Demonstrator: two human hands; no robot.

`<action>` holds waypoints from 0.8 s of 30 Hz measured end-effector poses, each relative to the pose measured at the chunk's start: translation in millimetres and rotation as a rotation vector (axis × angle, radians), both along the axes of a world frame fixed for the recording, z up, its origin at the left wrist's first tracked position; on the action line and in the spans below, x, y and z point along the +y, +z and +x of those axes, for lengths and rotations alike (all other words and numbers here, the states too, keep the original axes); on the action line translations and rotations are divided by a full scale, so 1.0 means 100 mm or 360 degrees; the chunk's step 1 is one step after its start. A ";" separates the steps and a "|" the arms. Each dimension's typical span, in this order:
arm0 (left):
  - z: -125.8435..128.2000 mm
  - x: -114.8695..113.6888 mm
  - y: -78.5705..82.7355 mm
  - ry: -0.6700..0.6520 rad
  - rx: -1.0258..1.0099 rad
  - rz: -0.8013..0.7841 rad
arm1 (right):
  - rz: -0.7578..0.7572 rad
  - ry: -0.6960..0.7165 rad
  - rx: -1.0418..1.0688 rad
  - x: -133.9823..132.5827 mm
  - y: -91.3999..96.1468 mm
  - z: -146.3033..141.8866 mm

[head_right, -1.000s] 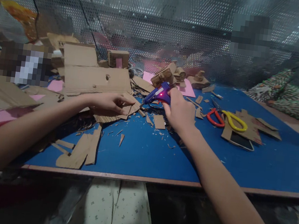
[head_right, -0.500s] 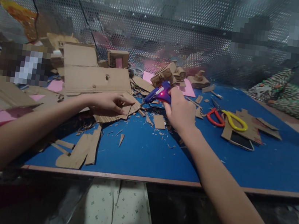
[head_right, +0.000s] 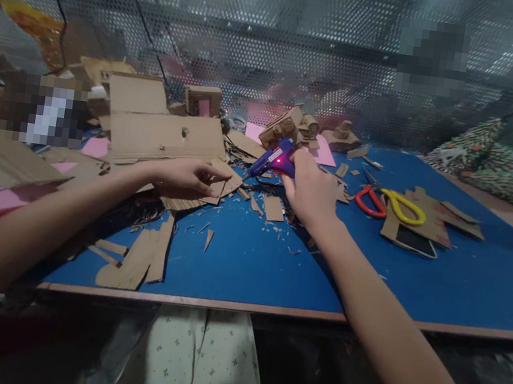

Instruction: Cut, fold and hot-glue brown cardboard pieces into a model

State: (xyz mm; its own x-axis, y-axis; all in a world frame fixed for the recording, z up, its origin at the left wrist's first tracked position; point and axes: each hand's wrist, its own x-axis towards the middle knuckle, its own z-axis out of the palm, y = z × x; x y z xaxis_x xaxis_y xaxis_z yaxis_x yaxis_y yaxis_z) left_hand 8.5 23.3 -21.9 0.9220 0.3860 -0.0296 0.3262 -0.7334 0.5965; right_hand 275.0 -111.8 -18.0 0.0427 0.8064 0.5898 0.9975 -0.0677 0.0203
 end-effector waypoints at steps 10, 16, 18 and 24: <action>0.01 0.02 0.00 -0.0005 0.0074 0.0040 | 0.0039 0.0002 -0.0017 0.01 -0.01 0.02; 0.02 0.04 -0.01 -0.0058 0.0026 0.0038 | 0.0155 0.0020 0.0025 0.02 -0.04 0.01; 0.03 0.04 -0.01 -0.0072 0.0034 0.0038 | 0.0163 0.0040 0.0022 0.03 -0.05 -0.01; 0.03 0.03 0.00 -0.0049 0.0054 0.0062 | 0.0097 0.0097 0.0015 0.03 -0.08 -0.07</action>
State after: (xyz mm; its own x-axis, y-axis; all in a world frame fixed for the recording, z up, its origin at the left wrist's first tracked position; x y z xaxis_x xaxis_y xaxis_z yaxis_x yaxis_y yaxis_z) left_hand 11.7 26.2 -22.0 0.9322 0.3588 -0.0467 0.3227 -0.7660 0.5560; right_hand 268.0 -108.8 -26.3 0.0007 0.7701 0.6379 0.9999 -0.0077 0.0083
